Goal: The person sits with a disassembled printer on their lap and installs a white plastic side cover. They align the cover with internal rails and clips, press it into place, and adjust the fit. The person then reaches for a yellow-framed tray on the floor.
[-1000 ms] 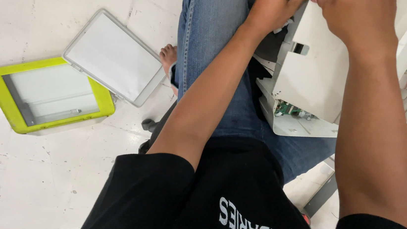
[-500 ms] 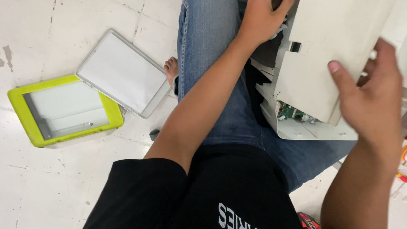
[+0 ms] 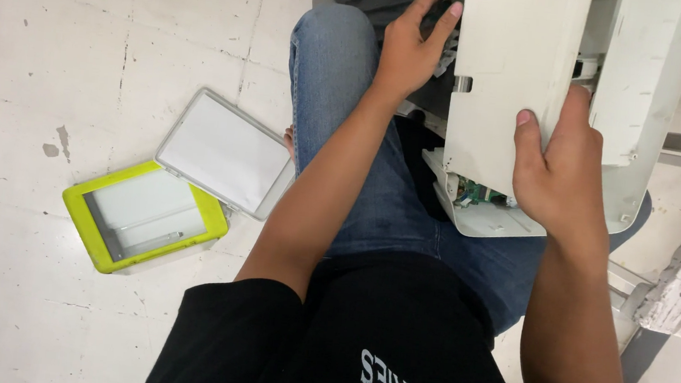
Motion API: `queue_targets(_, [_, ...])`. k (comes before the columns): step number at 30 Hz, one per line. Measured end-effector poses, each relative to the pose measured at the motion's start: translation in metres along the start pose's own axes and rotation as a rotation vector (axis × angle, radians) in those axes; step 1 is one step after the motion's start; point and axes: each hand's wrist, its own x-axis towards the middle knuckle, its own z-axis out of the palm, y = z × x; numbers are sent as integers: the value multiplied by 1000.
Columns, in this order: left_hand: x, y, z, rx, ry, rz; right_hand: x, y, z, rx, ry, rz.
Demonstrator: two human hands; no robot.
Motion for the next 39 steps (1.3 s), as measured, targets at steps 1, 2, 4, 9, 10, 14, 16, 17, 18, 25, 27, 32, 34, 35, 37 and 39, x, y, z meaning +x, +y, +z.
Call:
queue_targets(1, [-1,2,0,-7,-3,-10,1,2,-2,-1,-22,15])
queue_targets(2, [-1,3,0,-4,-5,-10,1,1,-1,3,-21,15])
queue_targets(4, [-1,3,1,1,9,-8,1,0,-1,-13,-41,18])
queue_targets(9, [-1,6,0,-5,47,32,-3,2,10,-2,-39,-52])
queue_targets(10, [1,2,0,-2,52,53,-2,2,12,0,-19,-67])
queue_targets(14, [0,5,3,-121,87,59,3,5,-5,23,-82,64])
queue_targets(16, [1,6,6,-237,103,110,5,3,-6,21,-101,149])
queue_targets(17, [2,6,7,-237,109,110,4,-1,-4,19,-105,146])
queue_targets(18, [3,6,8,-249,114,85,4,-5,-2,0,-100,99])
queue_targets(25, [3,10,10,-194,77,-5,11,-10,-1,-25,-88,80])
queue_targets(27, [4,9,10,-200,74,1,12,-14,-2,-45,-105,108])
queue_targets(32, [4,5,12,-218,63,-4,14,-14,-2,-89,-160,132])
queue_targets(34, [4,8,12,-210,55,13,16,-8,-4,-90,-142,114])
queue_targets(35, [4,6,12,-211,52,17,17,-7,-6,-89,-137,113])
queue_targets(37, [4,3,13,-189,54,16,17,-4,-9,-3,-130,129])
queue_targets(39, [4,6,13,-192,49,21,12,-1,-5,-28,-127,111])
